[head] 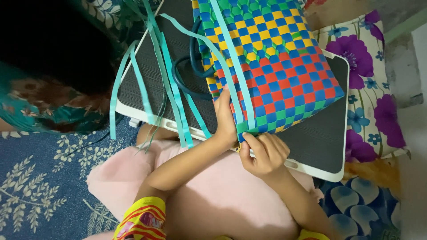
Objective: A person is weaving a colorful plastic bag by threading and tightening individual plastic strips.
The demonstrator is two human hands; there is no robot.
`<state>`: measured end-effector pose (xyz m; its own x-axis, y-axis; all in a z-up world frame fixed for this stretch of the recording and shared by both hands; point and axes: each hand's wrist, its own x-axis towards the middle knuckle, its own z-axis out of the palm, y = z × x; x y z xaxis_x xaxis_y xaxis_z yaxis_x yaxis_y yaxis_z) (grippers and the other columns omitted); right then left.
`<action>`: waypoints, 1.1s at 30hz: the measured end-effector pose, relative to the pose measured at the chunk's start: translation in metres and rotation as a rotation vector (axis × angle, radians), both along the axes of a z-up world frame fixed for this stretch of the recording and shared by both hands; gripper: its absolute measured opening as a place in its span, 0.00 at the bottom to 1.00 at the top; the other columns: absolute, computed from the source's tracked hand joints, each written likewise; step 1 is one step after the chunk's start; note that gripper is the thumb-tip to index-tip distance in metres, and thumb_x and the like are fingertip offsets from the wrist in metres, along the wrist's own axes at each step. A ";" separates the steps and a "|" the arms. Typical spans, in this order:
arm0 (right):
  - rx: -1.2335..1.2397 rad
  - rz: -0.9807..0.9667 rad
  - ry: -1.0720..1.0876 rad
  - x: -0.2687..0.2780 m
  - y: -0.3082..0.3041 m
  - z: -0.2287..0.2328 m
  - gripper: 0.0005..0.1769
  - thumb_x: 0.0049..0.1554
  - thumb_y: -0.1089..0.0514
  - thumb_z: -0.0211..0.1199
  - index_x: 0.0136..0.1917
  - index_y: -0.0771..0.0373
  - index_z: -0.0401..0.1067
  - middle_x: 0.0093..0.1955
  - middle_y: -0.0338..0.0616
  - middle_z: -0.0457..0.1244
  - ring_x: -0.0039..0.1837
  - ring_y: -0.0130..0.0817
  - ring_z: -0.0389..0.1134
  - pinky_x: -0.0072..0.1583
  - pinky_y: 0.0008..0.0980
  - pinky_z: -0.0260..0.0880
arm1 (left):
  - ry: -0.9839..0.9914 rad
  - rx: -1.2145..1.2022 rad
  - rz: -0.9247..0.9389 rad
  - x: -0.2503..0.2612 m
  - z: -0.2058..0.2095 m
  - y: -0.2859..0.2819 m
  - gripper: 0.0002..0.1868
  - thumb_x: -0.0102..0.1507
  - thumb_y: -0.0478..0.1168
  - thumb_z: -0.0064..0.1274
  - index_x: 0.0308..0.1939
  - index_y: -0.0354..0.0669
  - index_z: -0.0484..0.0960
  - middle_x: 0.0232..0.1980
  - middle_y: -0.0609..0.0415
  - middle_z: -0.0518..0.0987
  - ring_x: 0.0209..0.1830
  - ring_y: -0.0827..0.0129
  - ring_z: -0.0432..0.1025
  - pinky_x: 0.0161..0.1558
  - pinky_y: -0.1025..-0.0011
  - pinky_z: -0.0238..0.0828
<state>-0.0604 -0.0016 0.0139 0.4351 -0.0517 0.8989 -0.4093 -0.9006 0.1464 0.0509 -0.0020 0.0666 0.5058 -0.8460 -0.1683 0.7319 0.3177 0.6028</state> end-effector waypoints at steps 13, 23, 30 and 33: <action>0.001 0.008 0.029 0.002 0.001 -0.002 0.17 0.56 0.55 0.53 0.48 0.72 0.71 0.24 0.33 0.51 0.24 0.26 0.53 0.29 0.25 0.59 | -0.123 0.134 -0.042 0.000 -0.033 -0.015 0.20 0.61 0.59 0.48 0.37 0.46 0.74 0.38 0.59 0.67 0.43 0.72 0.67 0.49 0.69 0.64; -0.140 -0.170 0.098 0.000 0.008 -0.006 0.24 0.55 0.40 0.57 0.53 0.61 0.69 0.44 0.42 0.54 0.44 0.36 0.60 0.45 0.37 0.61 | -0.254 -0.089 -0.013 0.003 -0.059 -0.027 0.18 0.67 0.52 0.41 0.31 0.47 0.79 0.32 0.60 0.75 0.35 0.77 0.71 0.43 0.72 0.68; -0.157 -0.327 0.099 -0.009 -0.002 -0.017 0.12 0.54 0.54 0.57 0.51 0.58 0.68 0.49 0.42 0.54 0.52 0.41 0.58 0.51 0.42 0.61 | -1.373 -0.029 -0.112 0.049 -0.056 -0.035 0.24 0.67 0.52 0.26 0.34 0.41 0.75 0.31 0.39 0.75 0.42 0.44 0.72 0.41 0.53 0.67; -0.089 -0.341 0.052 -0.011 -0.010 -0.022 0.15 0.47 0.65 0.55 0.50 0.59 0.69 0.50 0.42 0.55 0.51 0.41 0.58 0.51 0.42 0.60 | -1.634 0.517 -0.505 0.076 -0.004 -0.018 0.35 0.55 0.71 0.27 0.24 0.51 0.81 0.29 0.46 0.80 0.41 0.43 0.75 0.41 0.52 0.69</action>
